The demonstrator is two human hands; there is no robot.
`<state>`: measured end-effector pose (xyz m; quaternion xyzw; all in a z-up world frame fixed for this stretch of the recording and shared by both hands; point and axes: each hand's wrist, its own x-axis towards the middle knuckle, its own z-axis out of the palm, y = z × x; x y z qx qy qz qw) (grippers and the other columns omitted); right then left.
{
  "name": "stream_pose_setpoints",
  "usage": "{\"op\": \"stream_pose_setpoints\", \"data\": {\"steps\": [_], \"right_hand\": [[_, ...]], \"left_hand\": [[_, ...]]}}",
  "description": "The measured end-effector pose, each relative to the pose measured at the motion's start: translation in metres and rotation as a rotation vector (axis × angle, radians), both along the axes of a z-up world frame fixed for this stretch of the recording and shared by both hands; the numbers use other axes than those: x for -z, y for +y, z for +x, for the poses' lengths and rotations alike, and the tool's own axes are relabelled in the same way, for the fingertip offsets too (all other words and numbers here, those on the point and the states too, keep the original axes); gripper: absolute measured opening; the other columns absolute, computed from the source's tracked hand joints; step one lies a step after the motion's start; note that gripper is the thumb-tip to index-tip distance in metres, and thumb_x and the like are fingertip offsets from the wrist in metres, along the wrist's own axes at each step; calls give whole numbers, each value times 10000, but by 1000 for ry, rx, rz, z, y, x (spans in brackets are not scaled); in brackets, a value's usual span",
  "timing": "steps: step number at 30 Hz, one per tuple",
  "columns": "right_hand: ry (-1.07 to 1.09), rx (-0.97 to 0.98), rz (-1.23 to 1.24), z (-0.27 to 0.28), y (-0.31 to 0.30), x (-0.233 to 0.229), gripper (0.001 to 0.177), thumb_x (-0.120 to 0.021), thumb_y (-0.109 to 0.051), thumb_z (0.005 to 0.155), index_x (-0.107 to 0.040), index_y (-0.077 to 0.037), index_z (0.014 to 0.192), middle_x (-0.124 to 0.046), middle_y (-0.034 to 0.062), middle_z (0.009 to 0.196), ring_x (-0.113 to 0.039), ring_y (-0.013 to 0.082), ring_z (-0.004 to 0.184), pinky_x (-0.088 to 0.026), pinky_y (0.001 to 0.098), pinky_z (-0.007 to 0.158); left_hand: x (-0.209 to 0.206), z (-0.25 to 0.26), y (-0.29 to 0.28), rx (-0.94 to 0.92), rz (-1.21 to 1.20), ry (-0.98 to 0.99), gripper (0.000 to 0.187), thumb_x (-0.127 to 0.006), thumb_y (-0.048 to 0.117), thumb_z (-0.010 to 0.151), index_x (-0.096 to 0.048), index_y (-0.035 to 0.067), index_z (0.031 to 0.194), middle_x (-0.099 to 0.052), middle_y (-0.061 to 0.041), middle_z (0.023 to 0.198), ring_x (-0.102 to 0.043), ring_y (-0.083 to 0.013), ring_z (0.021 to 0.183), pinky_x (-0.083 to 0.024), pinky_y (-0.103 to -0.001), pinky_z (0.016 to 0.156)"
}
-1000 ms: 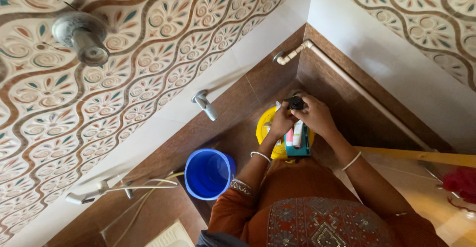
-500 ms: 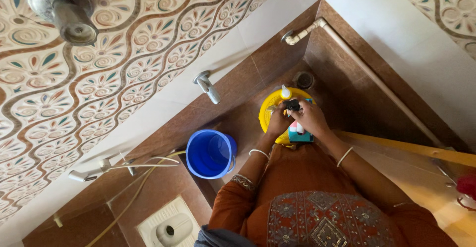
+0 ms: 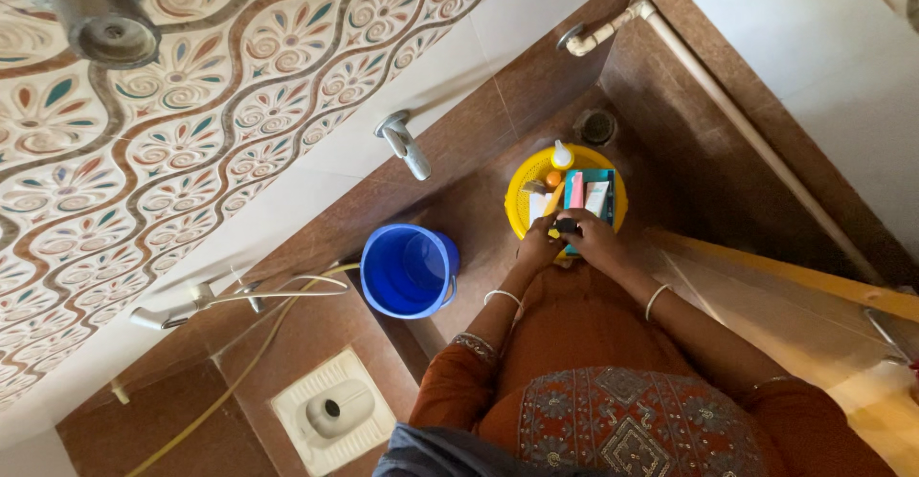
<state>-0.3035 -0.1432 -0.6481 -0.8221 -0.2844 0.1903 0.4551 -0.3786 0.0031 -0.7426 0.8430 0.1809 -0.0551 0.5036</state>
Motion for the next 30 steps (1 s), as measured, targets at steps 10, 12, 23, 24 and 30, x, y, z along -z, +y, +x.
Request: {"op": "stream_pose_setpoints", "data": {"steps": [10, 12, 23, 24, 30], "right_hand": [[133, 49, -73, -35, -4, 69, 310, -699, -50, 839, -696, -89, 1146, -727, 128, 1166, -692, 346, 1084, -544, 402, 929], [157, 23, -56, -37, -4, 75, 309, -674, -34, 858, -696, -94, 1160, -732, 124, 1163, -704, 338, 1081, -550, 397, 930], [143, 14, -85, -50, -7, 130, 311, -663, -15, 871, -665, -30, 1181, -693, 181, 1240, -665, 381, 1125, -537, 417, 948], [133, 16, -96, -51, -6, 136, 318, -664, -13, 868, -665, -26, 1186, -688, 185, 1253, -659, 386, 1135, -535, 421, 955], [125, -12, -178, -55, 0, 158, 406, -675, -17, 856, -637, -57, 1258, -648, 167, 1354, -627, 379, 1212, -512, 431, 1015]], "left_hand": [[39, -37, -5, 14, -37, 15, 591, -754, 152, 842, -593, 86, 1407, -656, -212, 1330, -675, -356, 1141, -549, -422, 947], [44, -39, -4, 8, -64, 53, 603, -740, 156, 856, -576, 77, 1431, -659, -207, 1339, -682, -342, 1137, -546, -409, 957], [61, -44, -1, 65, -492, 213, 693, -583, -55, 869, -439, 38, 1540, -683, -143, 1297, -688, -216, 1116, -532, -299, 962], [63, -43, -1, 60, -523, 204, 696, -585, -60, 872, -423, 30, 1543, -669, -138, 1312, -679, -210, 1134, -528, -297, 970], [79, -43, 4, 16, -621, 227, 730, -566, -80, 880, -379, 20, 1579, -657, -147, 1299, -665, -206, 1150, -525, -299, 977]]}}
